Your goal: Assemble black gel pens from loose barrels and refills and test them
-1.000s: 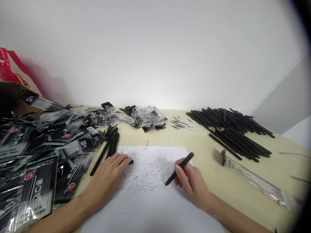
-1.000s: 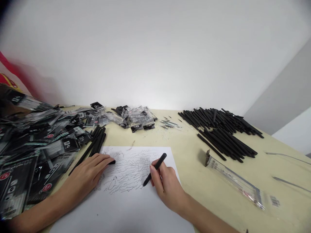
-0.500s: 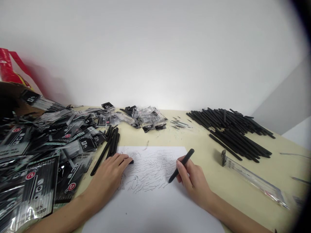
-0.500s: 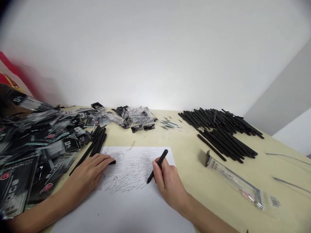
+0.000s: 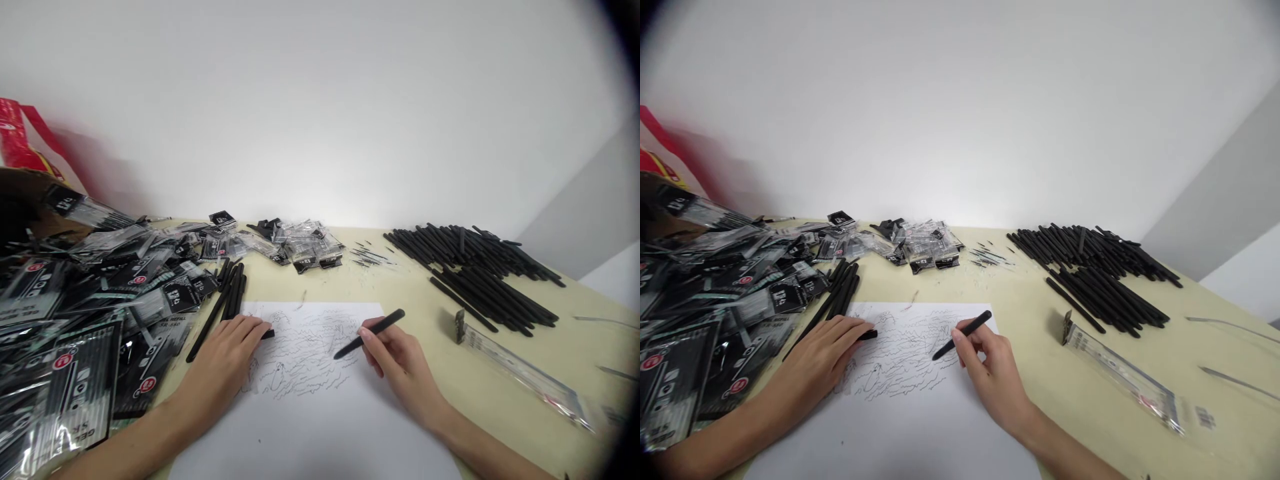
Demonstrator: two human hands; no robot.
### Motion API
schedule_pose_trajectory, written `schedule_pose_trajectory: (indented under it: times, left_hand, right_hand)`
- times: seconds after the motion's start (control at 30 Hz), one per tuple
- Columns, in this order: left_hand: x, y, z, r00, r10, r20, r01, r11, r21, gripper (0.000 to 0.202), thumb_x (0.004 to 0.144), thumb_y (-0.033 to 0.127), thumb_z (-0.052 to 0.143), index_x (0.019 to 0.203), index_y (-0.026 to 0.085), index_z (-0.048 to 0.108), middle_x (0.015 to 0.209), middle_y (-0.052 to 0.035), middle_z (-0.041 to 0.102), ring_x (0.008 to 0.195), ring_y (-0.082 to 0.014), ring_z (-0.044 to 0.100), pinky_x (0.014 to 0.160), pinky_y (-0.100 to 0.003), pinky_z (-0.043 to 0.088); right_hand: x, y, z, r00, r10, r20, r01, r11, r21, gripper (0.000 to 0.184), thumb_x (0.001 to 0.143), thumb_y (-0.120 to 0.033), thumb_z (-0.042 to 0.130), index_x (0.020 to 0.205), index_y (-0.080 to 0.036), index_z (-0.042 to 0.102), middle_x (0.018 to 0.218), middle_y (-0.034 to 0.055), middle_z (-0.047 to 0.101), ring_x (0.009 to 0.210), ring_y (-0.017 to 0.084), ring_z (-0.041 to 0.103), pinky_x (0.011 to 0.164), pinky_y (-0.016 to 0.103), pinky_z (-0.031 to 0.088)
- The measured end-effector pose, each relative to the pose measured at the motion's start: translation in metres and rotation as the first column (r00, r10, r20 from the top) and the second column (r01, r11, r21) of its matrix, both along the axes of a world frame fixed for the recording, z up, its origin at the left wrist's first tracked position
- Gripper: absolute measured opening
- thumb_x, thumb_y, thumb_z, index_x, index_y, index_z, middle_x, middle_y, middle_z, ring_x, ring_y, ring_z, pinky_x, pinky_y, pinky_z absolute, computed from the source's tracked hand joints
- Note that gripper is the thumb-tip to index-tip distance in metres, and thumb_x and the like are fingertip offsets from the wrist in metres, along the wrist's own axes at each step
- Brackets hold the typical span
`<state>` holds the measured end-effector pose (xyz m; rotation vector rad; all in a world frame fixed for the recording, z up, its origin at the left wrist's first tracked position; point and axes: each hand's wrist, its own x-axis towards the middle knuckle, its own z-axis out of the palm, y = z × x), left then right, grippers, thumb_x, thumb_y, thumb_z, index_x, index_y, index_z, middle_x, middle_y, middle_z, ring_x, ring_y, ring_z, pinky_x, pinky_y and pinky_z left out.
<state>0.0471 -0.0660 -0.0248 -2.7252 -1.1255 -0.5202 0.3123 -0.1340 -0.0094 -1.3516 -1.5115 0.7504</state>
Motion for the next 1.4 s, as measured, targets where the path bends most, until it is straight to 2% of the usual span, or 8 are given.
schedule_pose_trajectory:
  times: [0.1,0.2,0.37,0.6,0.8,1.1,1.3,1.4]
  left_hand:
    - [0.002,-0.001,0.000,0.999,-0.005,0.053,0.004,1.000,0.020,0.029,0.088,0.013,0.040,0.114,0.015,0.052,0.107,-0.0088,0.060,0.096,-0.0241,0.054,0.085,-0.042,0.043]
    - [0.004,-0.004,0.002,0.991,-0.050,0.123,0.046,0.998,0.036,0.028,0.090,0.019,0.039,0.115,0.015,0.050,0.104,-0.0087,0.061,0.093,-0.0217,0.056,0.084,-0.040,0.045]
    - [0.007,-0.008,0.003,0.970,-0.147,0.196,0.137,0.989,0.063,0.031,0.090,0.018,0.041,0.120,0.017,0.045,0.100,-0.0079,0.062,0.089,-0.0188,0.057,0.081,-0.034,0.046]
    - [0.008,-0.011,0.006,0.946,-0.226,0.230,0.209,0.973,0.097,0.036,0.089,0.014,0.043,0.124,0.017,0.039,0.098,-0.0090,0.061,0.087,-0.0189,0.055,0.079,-0.034,0.045]
    - [0.008,-0.011,0.006,0.941,-0.247,0.229,0.231,0.968,0.097,0.039,0.088,0.011,0.046,0.126,0.017,0.038,0.099,-0.0087,0.061,0.089,-0.0190,0.053,0.080,-0.035,0.043]
    - [0.006,-0.012,0.005,0.920,-0.322,0.225,0.314,0.947,0.072,0.039,0.089,0.014,0.043,0.128,0.017,0.037,0.101,-0.0095,0.061,0.091,-0.0185,0.055,0.083,-0.035,0.045]
    - [0.006,-0.015,0.008,0.877,-0.383,0.289,0.411,0.911,-0.041,0.045,0.090,0.011,0.040,0.134,0.017,0.029,0.104,-0.0104,0.059,0.093,-0.0170,0.055,0.080,-0.029,0.049]
    - [0.007,-0.016,0.011,0.859,-0.402,0.317,0.429,0.903,-0.017,0.042,0.090,0.014,0.041,0.132,0.017,0.033,0.103,-0.0105,0.060,0.093,-0.0174,0.057,0.079,-0.029,0.050]
  right_hand:
    - [0.000,0.001,0.003,0.984,0.060,-0.169,-0.071,0.996,-0.061,0.020,0.087,-0.036,0.051,0.083,-0.017,0.057,0.062,-0.0021,0.049,0.051,0.009,0.043,0.050,0.022,0.036]
    - [0.001,0.001,0.003,0.929,0.165,-0.332,-0.202,0.976,-0.079,0.017,0.086,-0.033,0.054,0.093,-0.018,0.060,0.073,0.0008,0.058,0.055,0.009,0.049,0.057,0.024,0.041]
    - [0.000,0.000,0.004,0.860,0.277,-0.430,-0.354,0.929,-0.109,0.023,0.088,-0.033,0.050,0.087,-0.016,0.065,0.078,0.0050,0.062,0.055,0.010,0.052,0.058,0.027,0.044]
    - [-0.002,0.001,0.003,0.855,0.301,-0.422,-0.393,0.908,-0.148,0.022,0.086,-0.033,0.053,0.094,-0.016,0.065,0.085,0.0074,0.064,0.056,0.011,0.054,0.056,0.027,0.043]
    - [-0.003,-0.001,0.000,0.845,0.300,-0.443,-0.404,0.900,-0.162,0.023,0.085,-0.031,0.054,0.101,-0.016,0.062,0.086,0.0083,0.066,0.056,0.011,0.057,0.056,0.027,0.042]
    - [-0.005,-0.002,0.008,0.838,0.307,-0.451,-0.422,0.888,-0.180,0.020,0.084,-0.032,0.057,0.092,-0.015,0.055,0.087,0.0093,0.067,0.057,0.013,0.060,0.058,0.028,0.045]
    - [-0.009,-0.006,0.011,0.871,0.338,-0.357,-0.422,0.886,-0.192,0.018,0.084,-0.033,0.057,0.088,-0.016,0.053,0.090,0.0080,0.066,0.061,0.012,0.062,0.062,0.028,0.046]
    - [-0.010,-0.006,0.008,0.921,0.336,-0.199,-0.370,0.913,-0.173,0.018,0.084,-0.033,0.056,0.089,-0.016,0.057,0.071,0.0031,0.065,0.061,0.014,0.061,0.060,0.027,0.046]
